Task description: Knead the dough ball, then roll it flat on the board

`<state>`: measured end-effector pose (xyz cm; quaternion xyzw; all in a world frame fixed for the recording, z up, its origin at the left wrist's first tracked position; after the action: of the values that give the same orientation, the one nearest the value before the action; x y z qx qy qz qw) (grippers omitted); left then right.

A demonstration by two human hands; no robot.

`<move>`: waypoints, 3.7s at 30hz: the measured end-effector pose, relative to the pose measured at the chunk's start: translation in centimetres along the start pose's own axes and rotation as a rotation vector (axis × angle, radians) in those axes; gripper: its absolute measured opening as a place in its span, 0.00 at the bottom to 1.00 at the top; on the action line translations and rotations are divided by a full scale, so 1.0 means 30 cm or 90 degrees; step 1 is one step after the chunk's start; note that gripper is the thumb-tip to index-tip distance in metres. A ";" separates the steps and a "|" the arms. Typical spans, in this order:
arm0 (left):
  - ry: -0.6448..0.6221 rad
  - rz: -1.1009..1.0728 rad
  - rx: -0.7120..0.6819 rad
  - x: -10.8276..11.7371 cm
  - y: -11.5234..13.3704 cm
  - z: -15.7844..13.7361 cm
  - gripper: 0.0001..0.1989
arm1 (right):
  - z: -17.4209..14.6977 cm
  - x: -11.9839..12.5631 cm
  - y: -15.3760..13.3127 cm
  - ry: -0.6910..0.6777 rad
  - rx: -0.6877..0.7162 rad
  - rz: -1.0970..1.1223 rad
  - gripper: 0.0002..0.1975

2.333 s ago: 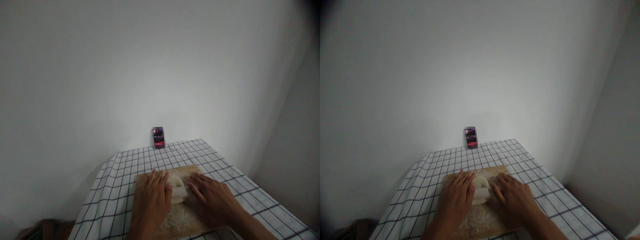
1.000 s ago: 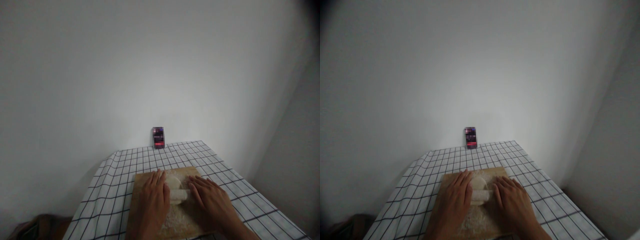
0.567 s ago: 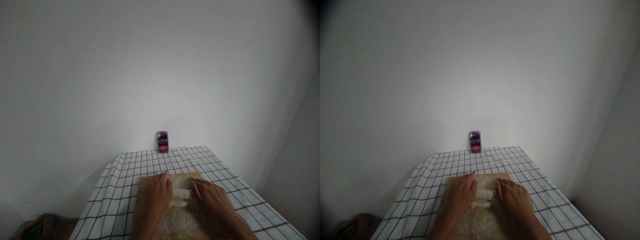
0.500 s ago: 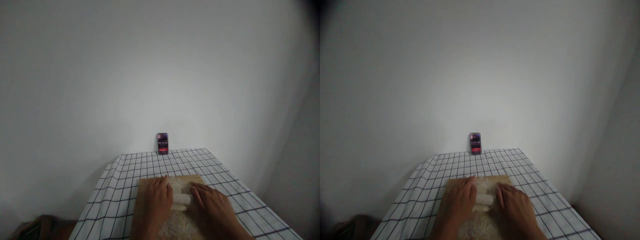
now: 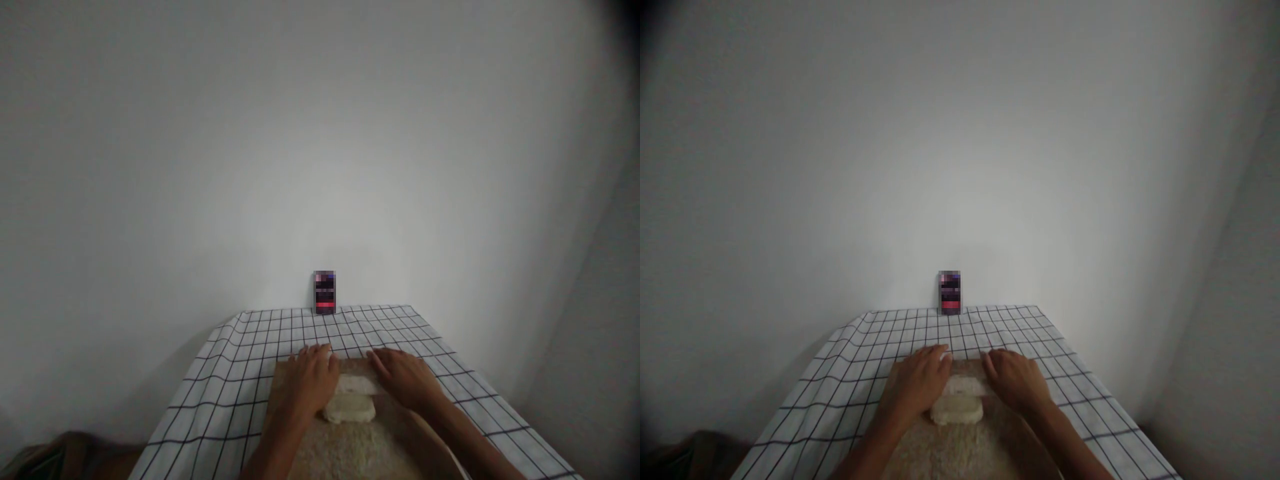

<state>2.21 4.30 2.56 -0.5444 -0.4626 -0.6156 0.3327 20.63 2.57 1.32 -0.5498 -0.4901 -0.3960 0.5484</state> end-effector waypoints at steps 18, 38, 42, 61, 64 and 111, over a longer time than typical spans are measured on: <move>0.027 0.001 -0.033 -0.016 0.019 -0.093 0.19 | -0.135 -0.078 -0.007 0.022 0.040 -0.012 0.28; -0.007 0.018 0.007 0.001 0.005 0.009 0.16 | 0.006 -0.011 -0.006 0.055 0.039 -0.036 0.21; 0.012 0.024 -0.033 -0.039 0.042 -0.089 0.20 | -0.094 -0.059 -0.005 0.064 0.055 -0.028 0.26; 0.006 0.027 -0.023 -0.038 0.039 0.003 0.23 | 0.029 -0.061 0.062 0.013 0.056 0.025 0.27; -0.004 0.021 0.001 -0.024 0.022 0.061 0.21 | 0.100 -0.049 0.077 0.008 0.054 0.028 0.27; 0.170 0.057 -0.191 -0.172 0.075 -0.261 0.27 | -0.263 -0.129 0.063 0.154 0.111 -0.015 0.24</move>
<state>2.37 -4.26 -1.85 -0.5214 -0.2926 -0.7289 0.3335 22.47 -5.52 -2.16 -0.4427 -0.4596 -0.4214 0.6444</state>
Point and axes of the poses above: each hand's wrist, its own z-axis towards the middle knuckle, its own x-axis out of the back of the hand, y = z × x, the point moved 7 cm from there along z, towards the middle knuckle, and after that the axes turned 15 degrees about -y, right-handed, at the moved point
